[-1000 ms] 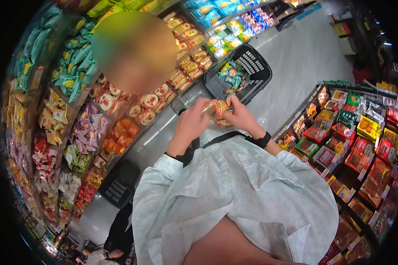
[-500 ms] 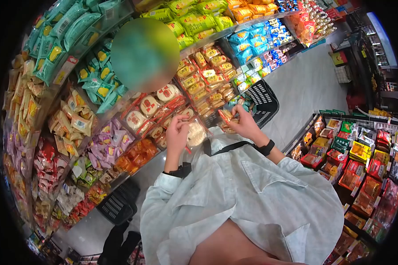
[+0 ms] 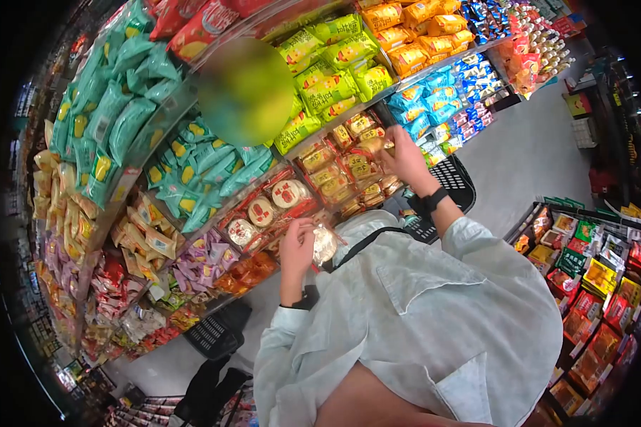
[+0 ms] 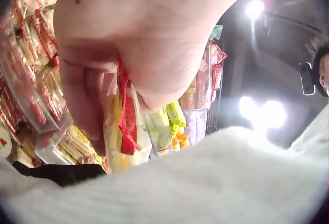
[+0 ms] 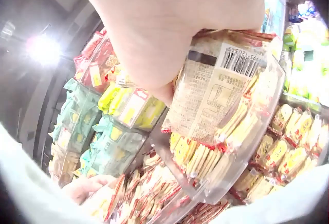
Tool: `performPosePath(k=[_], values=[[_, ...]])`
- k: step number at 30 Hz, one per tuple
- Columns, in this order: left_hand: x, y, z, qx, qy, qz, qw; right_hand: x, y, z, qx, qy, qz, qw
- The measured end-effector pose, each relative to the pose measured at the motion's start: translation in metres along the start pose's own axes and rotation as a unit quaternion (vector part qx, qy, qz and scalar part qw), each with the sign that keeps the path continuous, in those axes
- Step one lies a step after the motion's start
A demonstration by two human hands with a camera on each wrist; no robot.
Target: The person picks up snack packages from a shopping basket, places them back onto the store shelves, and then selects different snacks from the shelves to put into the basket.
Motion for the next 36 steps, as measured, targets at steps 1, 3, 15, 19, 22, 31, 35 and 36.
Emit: performPosePath(k=[1, 3, 15, 19, 22, 31, 35, 36], values=[[0.0, 0.0, 0.006, 0.002, -0.001, 0.007, 1.0, 0.0, -0.01, 0.003, -0.019, 0.002, -0.004, 1.0], [0.002, 0.001, 0.01, 0.014, -0.021, 0.02, 0.999, -0.003, -0.025, 0.006, -0.058, 0.007, -0.01, 0.998], [0.012, -0.025, 0.01, 0.033, -0.038, 0.042, 0.998, -0.074, -0.028, -0.009, -0.024, -0.085, -0.206, 0.975], [-0.002, -0.042, 0.024, 0.015, -0.066, 0.014, 0.998, -0.092, -0.041, -0.001, -0.016, -0.013, -0.24, 0.971], [-0.008, -0.051, 0.03, 0.022, -0.075, -0.013, 0.997, -0.101, -0.047, -0.002, -0.008, 0.003, -0.291, 0.957], [-0.011, -0.042, 0.033, 0.012, -0.088, -0.024, 0.996, -0.088, -0.053, -0.007, -0.044, -0.015, -0.282, 0.958], [-0.005, -0.037, 0.019, 0.004, -0.07, -0.003, 0.998, -0.048, -0.058, -0.014, -0.024, -0.023, -0.238, 0.971], [-0.005, -0.036, 0.019, 0.006, -0.065, 0.001, 0.998, -0.042, -0.061, -0.014, -0.013, -0.017, -0.218, 0.976]])
Point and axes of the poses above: each hand's wrist, its own y-axis away from the middle knuckle, its own x-axis out of the back of the hand, z = x × y, the point moved 6 cm from there along -y, towards the middle knuckle, and after that the axes turned 6 degrees about y, right-handed, at the moved point
